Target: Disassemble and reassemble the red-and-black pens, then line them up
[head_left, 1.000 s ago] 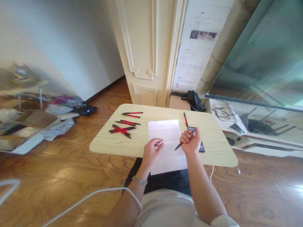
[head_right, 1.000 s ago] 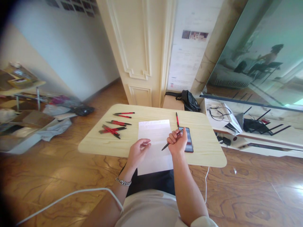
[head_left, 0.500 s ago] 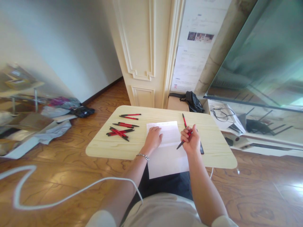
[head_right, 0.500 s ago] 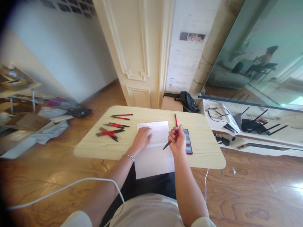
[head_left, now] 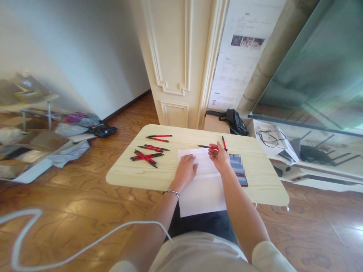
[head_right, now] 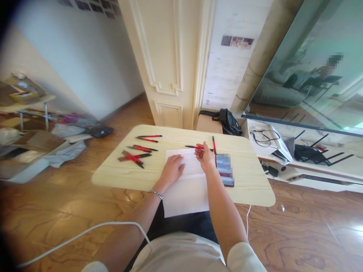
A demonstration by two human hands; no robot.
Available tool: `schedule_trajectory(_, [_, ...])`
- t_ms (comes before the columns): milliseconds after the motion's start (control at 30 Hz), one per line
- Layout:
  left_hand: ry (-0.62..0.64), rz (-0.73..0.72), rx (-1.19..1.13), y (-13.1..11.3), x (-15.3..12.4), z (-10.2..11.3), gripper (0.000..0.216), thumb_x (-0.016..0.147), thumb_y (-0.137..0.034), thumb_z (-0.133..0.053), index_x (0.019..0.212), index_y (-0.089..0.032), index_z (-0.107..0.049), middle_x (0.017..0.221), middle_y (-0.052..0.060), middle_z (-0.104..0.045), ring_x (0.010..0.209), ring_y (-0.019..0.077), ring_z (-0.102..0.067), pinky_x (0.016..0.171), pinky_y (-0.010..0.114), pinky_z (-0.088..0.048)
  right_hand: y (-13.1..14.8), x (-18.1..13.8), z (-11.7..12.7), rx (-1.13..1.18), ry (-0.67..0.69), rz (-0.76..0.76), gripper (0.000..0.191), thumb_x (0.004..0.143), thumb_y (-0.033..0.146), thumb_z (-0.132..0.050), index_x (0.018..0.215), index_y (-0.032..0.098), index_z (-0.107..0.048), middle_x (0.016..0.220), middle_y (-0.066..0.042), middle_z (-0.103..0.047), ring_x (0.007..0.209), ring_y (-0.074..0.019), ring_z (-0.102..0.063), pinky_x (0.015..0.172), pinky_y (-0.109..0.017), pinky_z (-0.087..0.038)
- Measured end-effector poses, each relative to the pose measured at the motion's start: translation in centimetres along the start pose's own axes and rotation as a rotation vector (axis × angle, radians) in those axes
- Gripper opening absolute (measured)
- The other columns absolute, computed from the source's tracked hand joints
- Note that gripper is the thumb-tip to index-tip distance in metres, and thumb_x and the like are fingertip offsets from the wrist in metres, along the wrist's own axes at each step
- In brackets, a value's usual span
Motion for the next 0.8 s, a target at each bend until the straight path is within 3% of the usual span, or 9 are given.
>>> schedule_trajectory(67, [-0.001, 0.008, -0.007, -0.1, 0.0, 0.1, 0.03, 0.086, -0.024, -0.054, 0.115, -0.016, -0.06, 0.123, 0.012, -0.058, 0.117, 0.0249, -0.047, 0.105, 0.041, -0.035, -0.5, 0.3, -0.1, -0.075, 0.016, 0.081, 0.031, 0.066, 0.045, -0.072, 0.072, 0.017, -0.059, 0.053, 0.002, -0.056, 0.044, -0.0084, -0.049, 0.038, -0.019, -0.034])
schedule_trajectory(200, [-0.008, 0.018, -0.024, -0.1, 0.0, 0.3, 0.029, 0.086, -0.023, -0.054, 0.113, -0.016, -0.06, 0.123, 0.012, -0.058, 0.117, 0.0263, -0.047, 0.104, 0.043, -0.036, -1.3, 0.7, 0.3, -0.268, -0.113, 0.297, 0.028, 0.06, 0.034, -0.075, 0.065, 0.019, -0.052, 0.041, 0.01, -0.041, 0.035, -0.0059, -0.036, 0.034, -0.019, -0.023])
schedule_trajectory(333, [-0.008, 0.023, -0.039, -0.2, 0.0, 0.3, 0.029, 0.086, -0.023, -0.054, 0.113, -0.016, -0.061, 0.124, 0.012, -0.057, 0.118, 0.0267, -0.047, 0.105, 0.043, -0.036, -2.3, 1.3, 0.3, -0.315, -0.127, 0.232, 0.027, 0.068, 0.041, -0.063, 0.081, 0.017, -0.062, 0.047, 0.005, -0.053, 0.041, -0.0099, -0.05, 0.037, -0.019, -0.031])
schedule_trajectory(433, [-0.002, 0.031, -0.034, -0.1, 0.0, 0.3, 0.029, 0.086, -0.023, -0.054, 0.114, -0.017, -0.06, 0.124, 0.011, -0.057, 0.118, 0.0269, -0.047, 0.105, 0.044, -0.036, -2.9, 1.5, 0.2, -0.334, -0.079, 0.121, 0.034, 0.072, 0.046, -0.056, 0.081, 0.015, -0.066, 0.056, -0.002, -0.063, 0.046, -0.0122, -0.057, 0.043, -0.021, -0.04])
schedule_trajectory(633, [-0.004, 0.017, -0.036, -0.1, 0.0, 0.1, 0.03, 0.086, -0.024, -0.055, 0.114, -0.015, -0.06, 0.123, 0.012, -0.057, 0.118, 0.0261, -0.047, 0.105, 0.041, -0.036, -2.3, 1.3, 0.1, -0.726, -0.095, 0.324, 0.017, 0.061, 0.032, -0.061, 0.062, 0.015, -0.065, 0.051, -0.001, -0.061, 0.049, -0.0137, -0.055, 0.047, -0.023, -0.039])
schedule_trajectory(800, [-0.006, 0.017, -0.049, 0.0, 0.0, 0.2, 0.03, 0.087, -0.024, -0.054, 0.114, -0.015, -0.06, 0.123, 0.012, -0.057, 0.118, 0.026, -0.047, 0.106, 0.041, -0.035, -2.2, 1.2, 0.1, -0.901, -0.171, 0.37, 0.02, 0.063, 0.031, -0.054, 0.06, 0.015, -0.065, 0.049, -0.002, -0.062, 0.052, -0.017, -0.057, 0.049, -0.025, -0.037])
Point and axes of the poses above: each hand's wrist, its own x-axis towards the middle knuckle, its own z-axis out of the back of the hand, y = z × x, the point moved 4 cm from there along x, towards the middle knuckle
